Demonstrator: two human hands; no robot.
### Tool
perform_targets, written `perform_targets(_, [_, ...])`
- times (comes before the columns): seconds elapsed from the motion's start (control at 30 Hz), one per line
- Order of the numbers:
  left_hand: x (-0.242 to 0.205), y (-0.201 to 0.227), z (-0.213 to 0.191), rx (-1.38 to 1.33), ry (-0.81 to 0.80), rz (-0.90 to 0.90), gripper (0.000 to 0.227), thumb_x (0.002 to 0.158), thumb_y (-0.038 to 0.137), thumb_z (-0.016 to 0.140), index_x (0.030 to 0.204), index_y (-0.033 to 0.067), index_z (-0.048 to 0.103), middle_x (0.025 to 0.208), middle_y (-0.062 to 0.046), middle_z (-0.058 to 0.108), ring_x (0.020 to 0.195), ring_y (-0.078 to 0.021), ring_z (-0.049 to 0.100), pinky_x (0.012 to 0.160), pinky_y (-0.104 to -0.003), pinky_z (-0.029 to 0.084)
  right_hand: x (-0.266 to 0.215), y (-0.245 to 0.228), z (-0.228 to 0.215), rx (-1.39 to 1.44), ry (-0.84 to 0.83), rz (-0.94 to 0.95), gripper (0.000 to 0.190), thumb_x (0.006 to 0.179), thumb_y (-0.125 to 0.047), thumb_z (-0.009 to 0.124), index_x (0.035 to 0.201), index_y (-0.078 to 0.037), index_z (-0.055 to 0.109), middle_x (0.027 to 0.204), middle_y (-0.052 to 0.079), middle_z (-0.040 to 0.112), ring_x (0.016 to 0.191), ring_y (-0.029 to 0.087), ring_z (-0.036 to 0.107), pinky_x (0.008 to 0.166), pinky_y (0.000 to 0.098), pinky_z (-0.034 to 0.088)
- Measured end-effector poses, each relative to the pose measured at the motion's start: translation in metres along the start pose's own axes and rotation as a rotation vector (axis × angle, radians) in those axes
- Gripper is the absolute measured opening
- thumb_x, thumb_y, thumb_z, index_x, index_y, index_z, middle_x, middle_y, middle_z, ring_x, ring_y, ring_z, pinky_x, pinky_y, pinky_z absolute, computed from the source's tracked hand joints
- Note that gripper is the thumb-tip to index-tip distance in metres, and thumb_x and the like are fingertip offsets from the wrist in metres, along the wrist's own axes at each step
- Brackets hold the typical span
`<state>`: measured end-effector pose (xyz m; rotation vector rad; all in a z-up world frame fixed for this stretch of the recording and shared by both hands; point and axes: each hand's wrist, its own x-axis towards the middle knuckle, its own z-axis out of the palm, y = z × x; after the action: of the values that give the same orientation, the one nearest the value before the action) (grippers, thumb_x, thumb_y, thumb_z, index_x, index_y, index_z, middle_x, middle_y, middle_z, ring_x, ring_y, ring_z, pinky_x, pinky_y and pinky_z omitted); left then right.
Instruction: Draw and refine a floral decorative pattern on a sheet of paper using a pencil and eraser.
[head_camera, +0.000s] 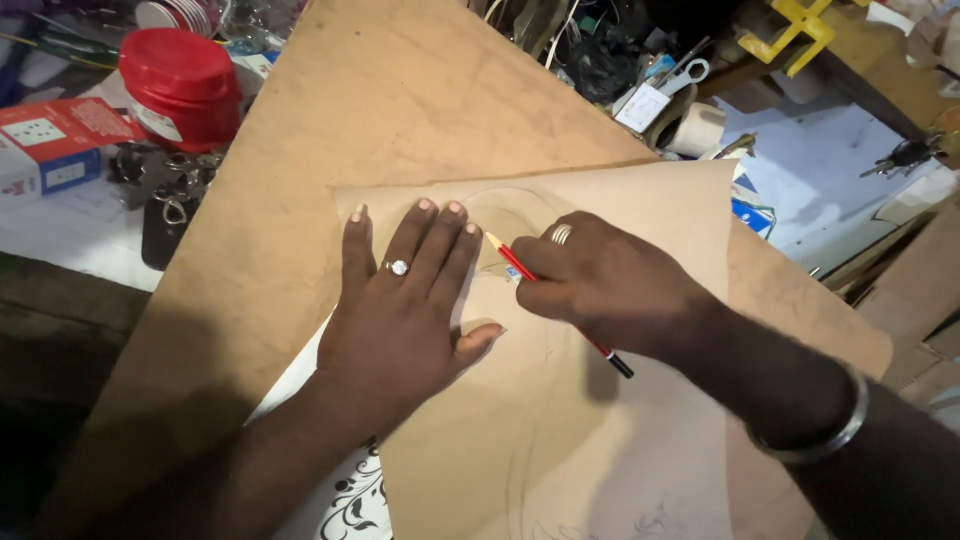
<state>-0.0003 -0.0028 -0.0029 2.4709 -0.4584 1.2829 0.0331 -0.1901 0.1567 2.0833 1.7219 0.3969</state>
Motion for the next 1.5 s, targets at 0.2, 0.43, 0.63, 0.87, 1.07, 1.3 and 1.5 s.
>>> perform_targets(0.2, [0.002,-0.001,-0.005,-0.037,-0.003,-0.006,0.085,0.087,0.061,0.060,0.145,-0.0002,0.052,0.152,-0.017,0.048,0.145,-0.0327,0.040,0.114,-0.070,0.021,-0.018,0.003,-0.006,-0.007,-0.239,0.144,0.010,0.072,-0.008,0.066,0.082,-0.009,0.063,0.099,0.007,0.063,0.078,0.033,0.061,0.069,0.0408,0.051])
perform_targets(0.43, [0.001,0.000,-0.003,-0.037,-0.009,-0.007,0.084,0.086,0.061,0.060,0.144,0.0004,0.052,0.153,-0.017,0.048,0.144,-0.0323,0.040,0.115,-0.070,0.021,-0.015,0.010,-0.005,-0.014,-0.122,0.041,0.013,0.072,-0.009,0.066,0.084,-0.009,0.063,0.112,0.005,0.066,0.090,0.032,0.064,0.076,0.0394,0.054])
perform_targets(0.63, [0.003,0.000,-0.004,-0.009,-0.019,-0.013,0.084,0.087,0.062,0.059,0.144,0.0013,0.053,0.152,-0.017,0.048,0.144,-0.0321,0.040,0.114,-0.070,0.021,0.009,0.012,-0.008,-0.068,-0.143,-0.009,0.013,0.072,-0.018,0.068,0.084,-0.012,0.066,0.116,0.005,0.066,0.107,0.035,0.063,0.081,0.0381,0.055])
perform_targets(0.87, [0.002,-0.001,-0.007,-0.032,-0.016,0.002,0.083,0.086,0.061,0.061,0.142,0.0006,0.054,0.151,-0.017,0.049,0.143,-0.0326,0.041,0.112,-0.071,0.024,-0.022,0.005,0.001,-0.045,-0.169,0.063,0.016,0.073,-0.015,0.068,0.088,-0.011,0.068,0.114,0.005,0.066,0.098,0.033,0.063,0.082,0.0396,0.054])
perform_targets(1.07, [0.002,0.000,-0.007,-0.077,0.005,0.014,0.078,0.086,0.057,0.064,0.141,0.0034,0.056,0.149,-0.018,0.051,0.141,-0.0357,0.043,0.111,-0.071,0.026,-0.106,-0.023,0.056,0.127,0.121,0.406,0.030,0.083,-0.011,0.073,0.113,-0.009,0.071,0.111,0.009,0.070,0.096,0.031,0.066,0.080,0.0405,0.054])
perform_targets(1.3, [0.003,0.001,-0.002,-0.074,0.025,0.077,0.062,0.086,0.052,0.068,0.134,0.0117,0.064,0.147,-0.022,0.053,0.140,-0.0436,0.044,0.110,-0.074,0.028,-0.122,-0.096,0.154,0.487,0.773,0.699,0.032,0.080,0.002,0.081,0.109,-0.010,0.072,0.120,0.016,0.069,0.108,0.030,0.074,0.090,0.0374,0.065])
perform_targets(1.5, [-0.004,0.028,-0.008,-0.177,-0.080,0.109,0.060,0.078,0.047,0.074,0.128,0.0140,0.067,0.142,-0.023,0.053,0.137,-0.0510,0.039,0.106,-0.077,0.025,-0.108,-0.105,0.158,0.466,0.929,0.701,0.030,0.082,0.001,0.085,0.106,-0.008,0.068,0.114,0.011,0.068,0.106,0.027,0.073,0.086,0.0375,0.066])
